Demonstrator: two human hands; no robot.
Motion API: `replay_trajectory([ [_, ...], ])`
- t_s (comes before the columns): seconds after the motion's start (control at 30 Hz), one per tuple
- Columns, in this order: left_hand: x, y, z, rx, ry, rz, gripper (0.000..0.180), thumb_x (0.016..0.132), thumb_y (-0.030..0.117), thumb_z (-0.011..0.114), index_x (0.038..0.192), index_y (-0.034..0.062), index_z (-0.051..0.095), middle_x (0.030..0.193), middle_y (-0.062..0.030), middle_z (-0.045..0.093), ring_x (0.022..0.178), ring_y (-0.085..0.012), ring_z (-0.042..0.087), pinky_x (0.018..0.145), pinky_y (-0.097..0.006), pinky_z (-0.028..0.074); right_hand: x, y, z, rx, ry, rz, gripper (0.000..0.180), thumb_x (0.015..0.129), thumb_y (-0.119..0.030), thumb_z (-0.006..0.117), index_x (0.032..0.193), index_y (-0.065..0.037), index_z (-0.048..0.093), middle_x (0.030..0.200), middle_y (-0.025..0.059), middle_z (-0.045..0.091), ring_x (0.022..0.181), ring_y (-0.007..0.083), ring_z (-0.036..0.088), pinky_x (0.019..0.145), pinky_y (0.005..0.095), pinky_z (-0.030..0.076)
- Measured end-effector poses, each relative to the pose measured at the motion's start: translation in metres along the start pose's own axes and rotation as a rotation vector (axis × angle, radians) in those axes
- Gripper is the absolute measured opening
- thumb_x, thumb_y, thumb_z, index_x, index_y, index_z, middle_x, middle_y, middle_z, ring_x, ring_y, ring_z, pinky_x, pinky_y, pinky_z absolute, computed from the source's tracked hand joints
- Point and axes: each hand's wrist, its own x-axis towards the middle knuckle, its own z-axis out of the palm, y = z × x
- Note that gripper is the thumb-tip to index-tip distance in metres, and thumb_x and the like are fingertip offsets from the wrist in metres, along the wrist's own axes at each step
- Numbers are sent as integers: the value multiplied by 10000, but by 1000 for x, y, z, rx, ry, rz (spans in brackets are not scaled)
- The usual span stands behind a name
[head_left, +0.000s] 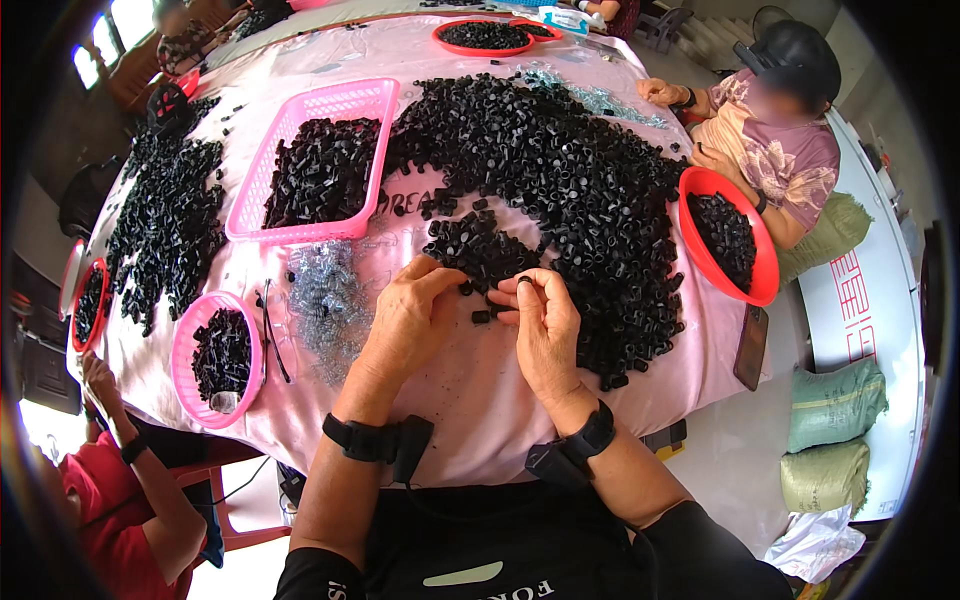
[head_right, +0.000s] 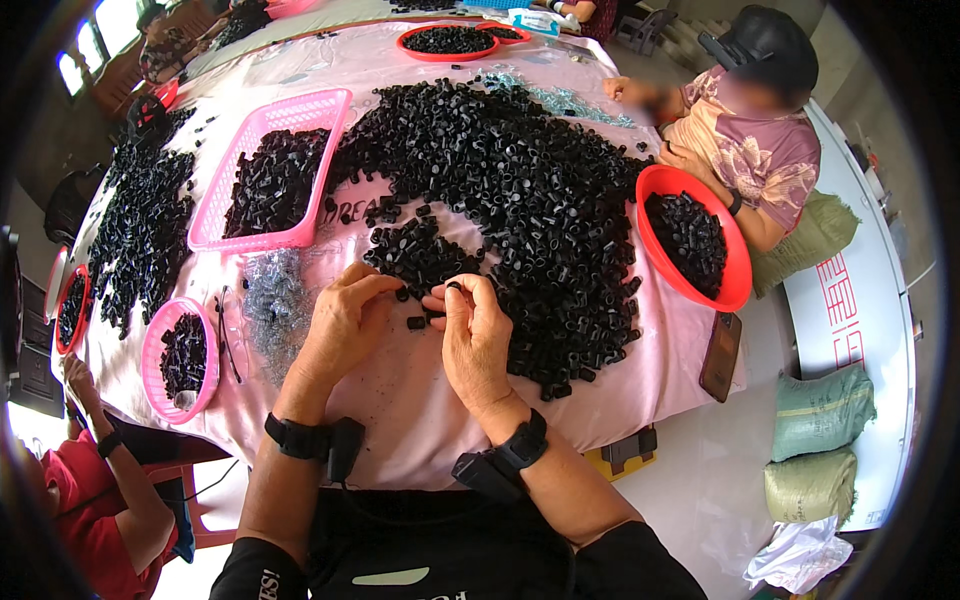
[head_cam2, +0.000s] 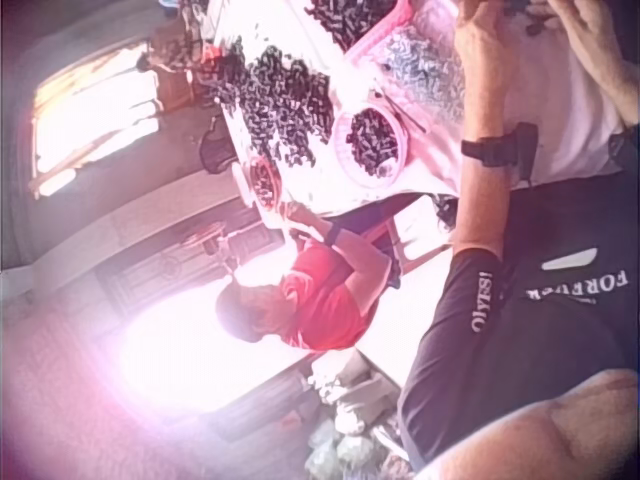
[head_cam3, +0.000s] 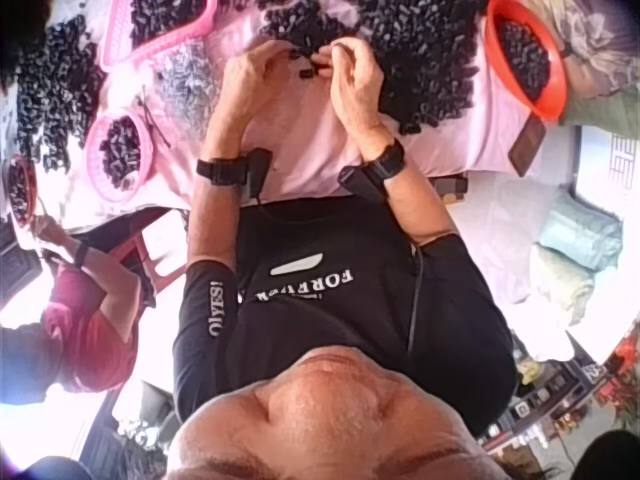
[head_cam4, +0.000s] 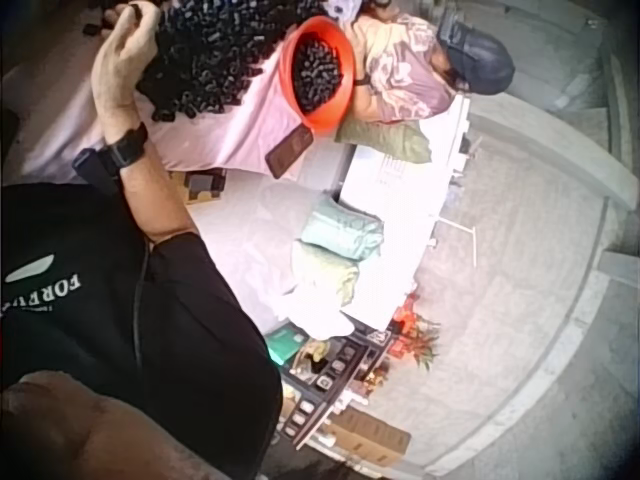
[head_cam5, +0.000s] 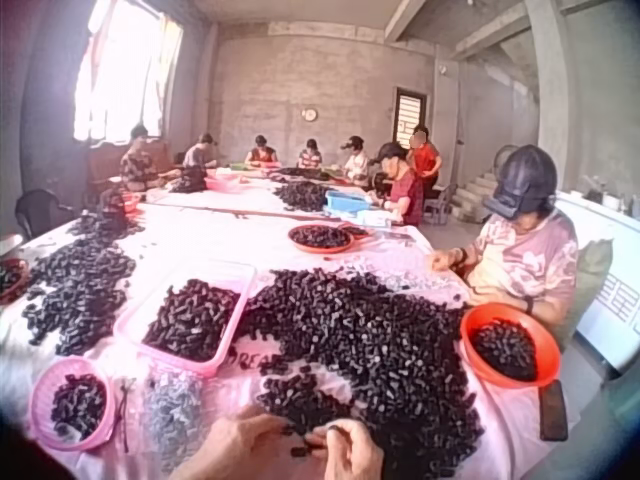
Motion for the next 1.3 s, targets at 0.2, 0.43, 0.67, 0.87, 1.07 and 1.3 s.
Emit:
replay_trajectory([
  [0.2, 1, 4, -2, -96, -15, -52, 154, 848, -16, 652, 974, 27, 729, 911, -154, 670, 795, -354, 687, 716, -418, 553, 0, -1, 0, 9, -5, -17, 181, 1092, -143, 475, 1157, 0, 564, 1113, 124, 678, 1001, 194, 723, 766, 269, 577],
  [0.43, -2, -9, 2, 46, 96, -88, 168, 878, -11, 647, 1015, 25, 736, 927, -138, 676, 766, -285, 686, 692, -363, 528, -2, -6, -1, 6, -21, -30, 202, 1104, -181, 459, 1166, -24, 571, 1016, 96, 696, 880, 166, 729, 694, 252, 555],
  [0.67, -1, -6, -1, 58, 30, -66, 216, 828, -44, 610, 988, 29, 736, 936, -144, 675, 802, -306, 697, 734, -378, 554, -3, -3, 0, -37, -15, 54, 169, 1091, -145, 485, 1169, -22, 571, 923, 90, 709, 807, 171, 735, 659, 259, 561],
  [0.87, -2, -10, 0, 53, 97, -89, 259, 835, -53, 604, 1048, 38, 719, 929, -142, 671, 782, -300, 693, 717, -391, 548, -4, -3, 1, -67, -119, -7, 169, 1085, -132, 490, 1184, -11, 555, 947, 120, 718, 830, 189, 746, 671, 269, 575],
  [1.07, -3, -14, 1, 110, 121, -139, 318, 866, -27, 593, 1157, 41, 699, 992, -173, 652, 918, -381, 661, 785, -452, 535, -3, -2, 1, -22, -90, -42, 179, 1089, -143, 481, 1186, -14, 557, 953, 114, 716, 816, 188, 745, 653, 267, 575],
  [1.3, -1, -17, 3, 125, 94, -68, 361, 879, -42, 570, 1204, 54, 696, 988, -165, 656, 894, -343, 678, 803, -415, 539, -4, -8, 0, -54, -58, -13, 184, 1082, -140, 498, 1181, -13, 587, 925, 95, 710, 775, 161, 731, 641, 253, 568],
])
